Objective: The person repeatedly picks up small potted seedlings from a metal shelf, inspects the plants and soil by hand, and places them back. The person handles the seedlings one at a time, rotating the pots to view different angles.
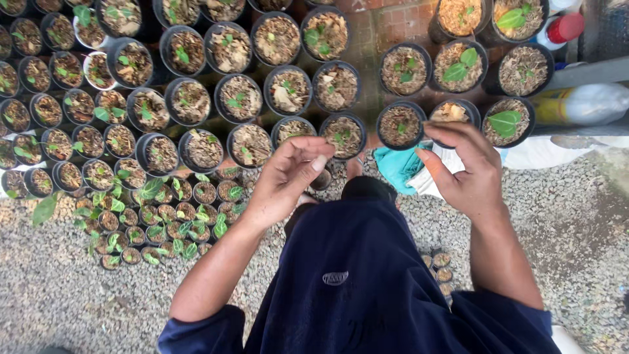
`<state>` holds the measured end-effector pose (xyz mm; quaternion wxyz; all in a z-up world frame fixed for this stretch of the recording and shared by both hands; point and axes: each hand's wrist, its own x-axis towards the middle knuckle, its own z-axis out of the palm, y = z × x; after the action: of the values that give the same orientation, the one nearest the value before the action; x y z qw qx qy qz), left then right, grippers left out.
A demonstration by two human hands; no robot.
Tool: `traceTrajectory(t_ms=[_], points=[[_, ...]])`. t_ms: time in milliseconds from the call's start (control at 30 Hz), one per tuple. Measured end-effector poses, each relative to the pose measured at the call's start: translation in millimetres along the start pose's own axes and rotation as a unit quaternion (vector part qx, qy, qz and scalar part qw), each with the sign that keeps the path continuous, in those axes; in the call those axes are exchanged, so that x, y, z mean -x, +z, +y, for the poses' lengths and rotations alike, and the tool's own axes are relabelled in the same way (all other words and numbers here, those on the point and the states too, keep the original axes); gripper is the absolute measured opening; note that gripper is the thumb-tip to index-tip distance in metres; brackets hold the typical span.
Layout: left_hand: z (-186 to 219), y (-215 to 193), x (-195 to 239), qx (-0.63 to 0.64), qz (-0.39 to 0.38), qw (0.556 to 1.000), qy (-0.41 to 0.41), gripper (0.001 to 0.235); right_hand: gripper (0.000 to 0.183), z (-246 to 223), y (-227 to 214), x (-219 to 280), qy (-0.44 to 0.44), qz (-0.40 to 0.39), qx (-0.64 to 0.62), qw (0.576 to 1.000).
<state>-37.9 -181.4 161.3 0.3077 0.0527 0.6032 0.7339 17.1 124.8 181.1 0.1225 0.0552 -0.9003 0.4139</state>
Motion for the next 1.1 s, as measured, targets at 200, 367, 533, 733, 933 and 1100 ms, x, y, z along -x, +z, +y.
traceTrajectory(t_ms=[200,367,533,733,933,1100], points=[[15,-30,14,0.022,-0.005,0.999,0.036,0.032,0.025,-4,20,-30,-0.043,0.006,-0.045,0.998],[22,-35,-8,0.025,0.026,0.999,0.024,0.03,0.016,56,45,-111,0.013,0.04,-0.147,0.988],[35,-28,-63,0.024,0.107,0.992,-0.053,0.03,0.012,176,96,-256,-0.058,0.054,-0.115,0.99],[43,-18,-111,-0.003,0.132,0.991,0.011,0.029,0.014,313,149,-402,-0.174,0.107,0.261,0.943],[53,-15,-132,0.032,0.191,0.98,-0.046,0.031,0.016,369,191,-470,-0.145,0.05,0.354,0.923],[54,-16,-144,0.041,0.201,0.977,-0.057,0.031,0.021,370,203,-494,-0.166,0.043,0.348,0.922]])
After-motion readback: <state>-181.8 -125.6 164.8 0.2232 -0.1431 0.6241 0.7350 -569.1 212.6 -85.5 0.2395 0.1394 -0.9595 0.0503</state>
